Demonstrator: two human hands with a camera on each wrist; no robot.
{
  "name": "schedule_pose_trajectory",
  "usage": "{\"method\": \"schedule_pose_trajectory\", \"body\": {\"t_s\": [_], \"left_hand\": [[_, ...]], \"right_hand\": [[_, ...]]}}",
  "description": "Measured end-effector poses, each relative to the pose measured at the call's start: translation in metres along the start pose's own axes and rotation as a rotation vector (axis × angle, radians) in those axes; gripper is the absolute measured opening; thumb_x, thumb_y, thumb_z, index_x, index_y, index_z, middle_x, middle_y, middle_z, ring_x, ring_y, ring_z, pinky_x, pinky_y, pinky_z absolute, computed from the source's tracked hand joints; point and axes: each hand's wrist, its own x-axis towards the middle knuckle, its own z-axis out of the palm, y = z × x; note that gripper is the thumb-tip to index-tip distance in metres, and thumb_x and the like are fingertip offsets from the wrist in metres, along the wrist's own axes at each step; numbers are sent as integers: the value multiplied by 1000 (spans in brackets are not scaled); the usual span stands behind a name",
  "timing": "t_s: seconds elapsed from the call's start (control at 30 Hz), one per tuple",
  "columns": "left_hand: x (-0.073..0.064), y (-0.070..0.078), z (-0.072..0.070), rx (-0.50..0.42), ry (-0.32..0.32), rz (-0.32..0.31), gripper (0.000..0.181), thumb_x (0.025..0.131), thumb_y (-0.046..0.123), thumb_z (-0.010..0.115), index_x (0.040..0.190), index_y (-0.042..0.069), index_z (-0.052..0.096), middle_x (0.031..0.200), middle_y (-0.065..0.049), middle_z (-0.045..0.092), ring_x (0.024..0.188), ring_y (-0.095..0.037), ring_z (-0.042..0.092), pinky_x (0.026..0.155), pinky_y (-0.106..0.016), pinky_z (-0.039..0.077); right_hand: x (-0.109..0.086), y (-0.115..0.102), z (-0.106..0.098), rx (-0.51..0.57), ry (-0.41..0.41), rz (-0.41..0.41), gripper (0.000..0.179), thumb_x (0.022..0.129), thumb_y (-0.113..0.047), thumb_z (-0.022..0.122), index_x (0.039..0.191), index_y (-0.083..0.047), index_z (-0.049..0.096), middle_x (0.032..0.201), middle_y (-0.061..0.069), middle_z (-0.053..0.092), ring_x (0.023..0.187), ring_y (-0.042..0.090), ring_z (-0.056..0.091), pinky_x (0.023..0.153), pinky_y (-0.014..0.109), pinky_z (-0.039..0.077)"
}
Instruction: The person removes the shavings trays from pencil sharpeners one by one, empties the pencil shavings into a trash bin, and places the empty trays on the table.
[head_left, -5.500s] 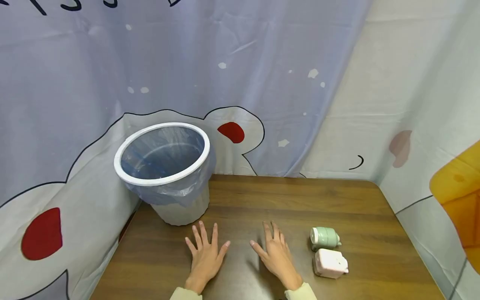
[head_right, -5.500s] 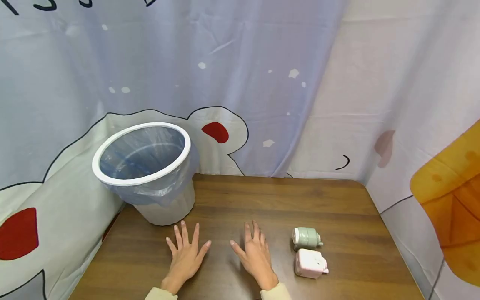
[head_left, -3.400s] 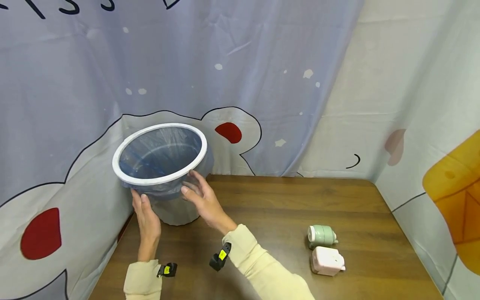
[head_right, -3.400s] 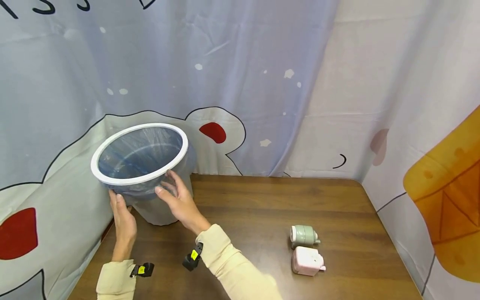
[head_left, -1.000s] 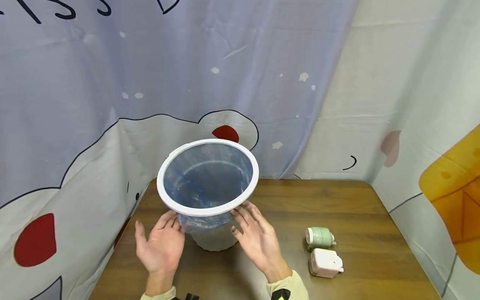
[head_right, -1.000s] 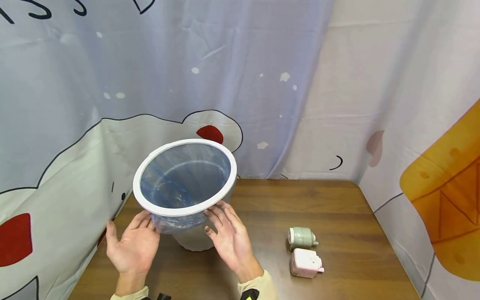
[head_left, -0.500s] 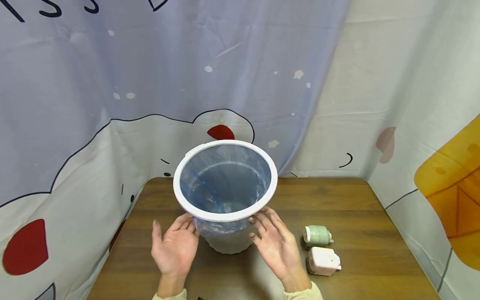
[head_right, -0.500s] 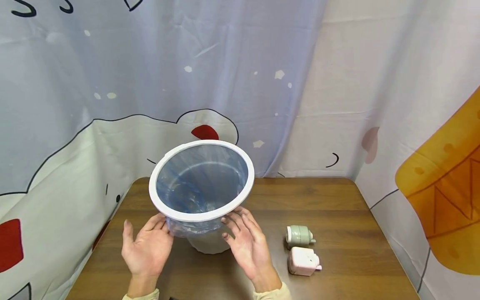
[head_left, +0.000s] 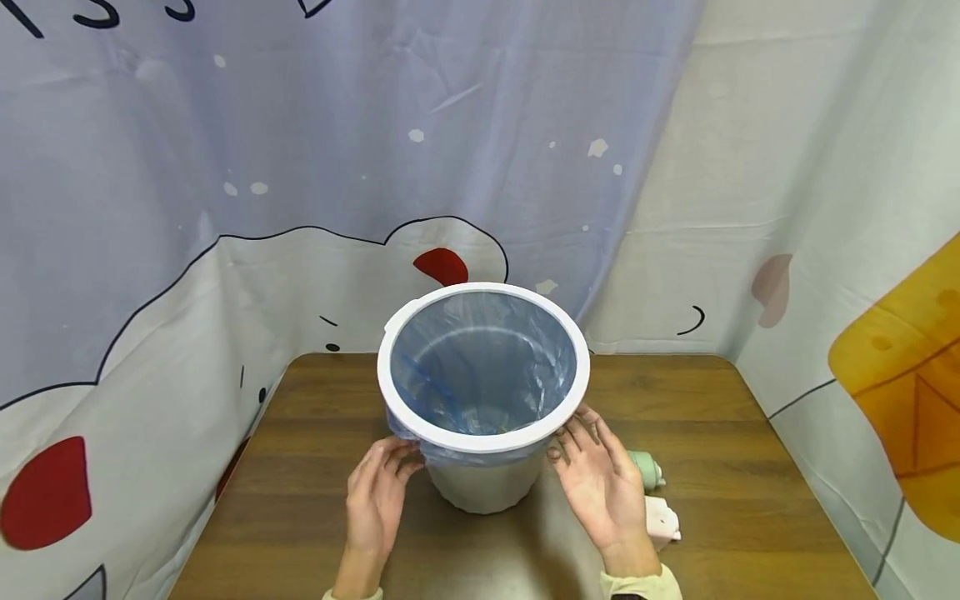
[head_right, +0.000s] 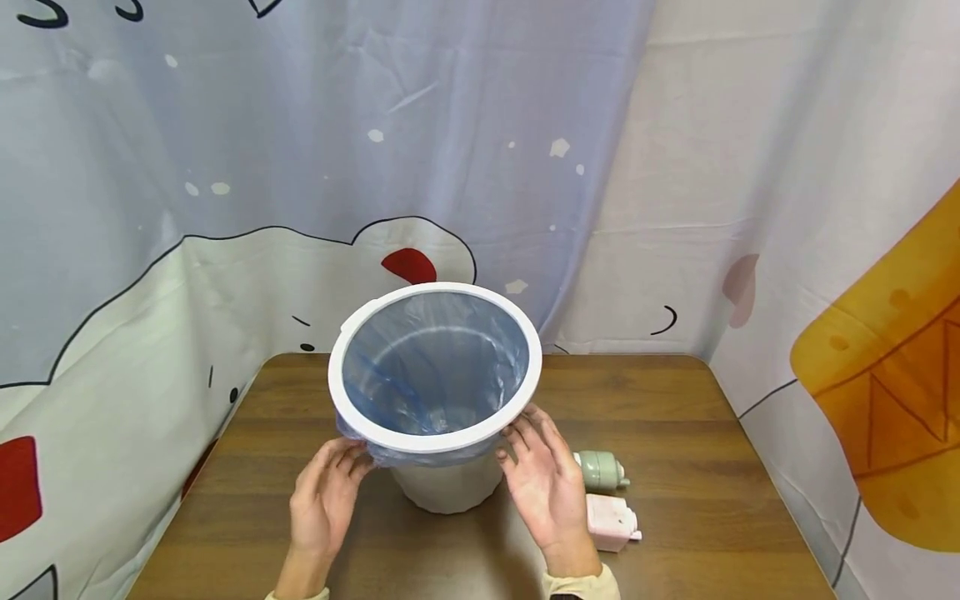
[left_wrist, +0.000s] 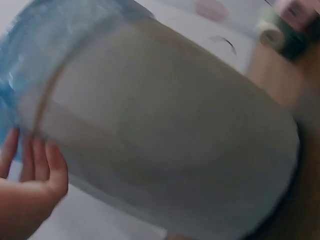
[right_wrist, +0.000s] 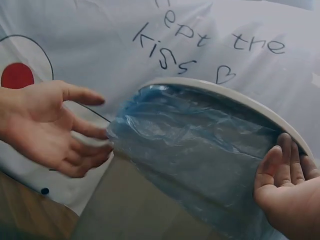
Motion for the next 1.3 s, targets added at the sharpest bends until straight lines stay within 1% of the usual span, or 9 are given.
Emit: {"method": "schedule_pose_trajectory", "body": {"t_s": [0.07,0.13,0.3,0.43,0.53,0.7,0.93,1.2,1.3], "left_hand": [[-2,-5,2,213,107,-39,30,96,4,36,121,-11,45,116,-12,51,109,-22,49,89,-34,44],[-4,-12,4,406,170,-120,42,88,2,52,128,-4,41,123,-10,47,110,-22,49,92,-34,44],[-4,-31,3,781,105,-276,91,75,15,74,145,11,16,143,-13,22,128,-32,29,100,-54,34],[-3,-45,2,942,96,-291,110,68,34,81,147,20,6,148,-17,11,135,-39,15,100,-64,23],[-4,-52,2,991,134,-280,112,65,40,81,147,25,7,149,-14,15,135,-37,17,101,-63,24],[-9,-64,4,980,159,-267,106,66,40,81,146,26,12,146,-9,28,131,-32,30,95,-58,36],[-12,-72,4,970,194,-258,108,64,41,82,146,26,13,143,-8,32,127,-31,37,91,-55,42],[-14,-77,1,974,199,-205,104,64,40,82,145,25,17,141,-7,35,127,-29,37,90,-56,41],[-14,-79,0,983,205,-187,103,65,39,82,144,26,19,141,-6,36,127,-29,37,92,-56,40]], "right_hand": [[1,-4,-2,-10,7,-12,42,101,-24,9,126,-6,38,117,10,46,104,22,43,86,32,37],[2,-7,-5,-16,2,-25,42,101,-24,9,127,-5,37,117,11,46,103,23,43,85,32,37],[7,-10,-11,-61,-34,-59,45,101,-21,7,127,-3,38,118,12,45,104,23,43,86,33,37],[14,-11,-14,-175,0,-101,42,101,-18,10,125,-5,42,118,9,45,105,21,42,86,33,36],[20,-11,-17,-231,50,-115,39,102,-17,13,123,-8,44,120,8,44,107,20,41,88,34,35],[21,-8,-26,-321,162,-147,30,101,-15,23,123,-11,42,120,5,42,108,17,40,88,31,34],[12,12,-39,-705,326,-200,38,100,-15,36,136,-5,30,132,2,37,117,12,40,94,32,33],[1,27,-54,-1061,467,-152,51,102,-29,28,144,-1,21,145,10,29,126,11,36,103,18,28],[-3,29,-58,-1202,511,-109,51,102,-31,27,145,-3,21,148,12,25,132,18,28,107,22,24]]}}
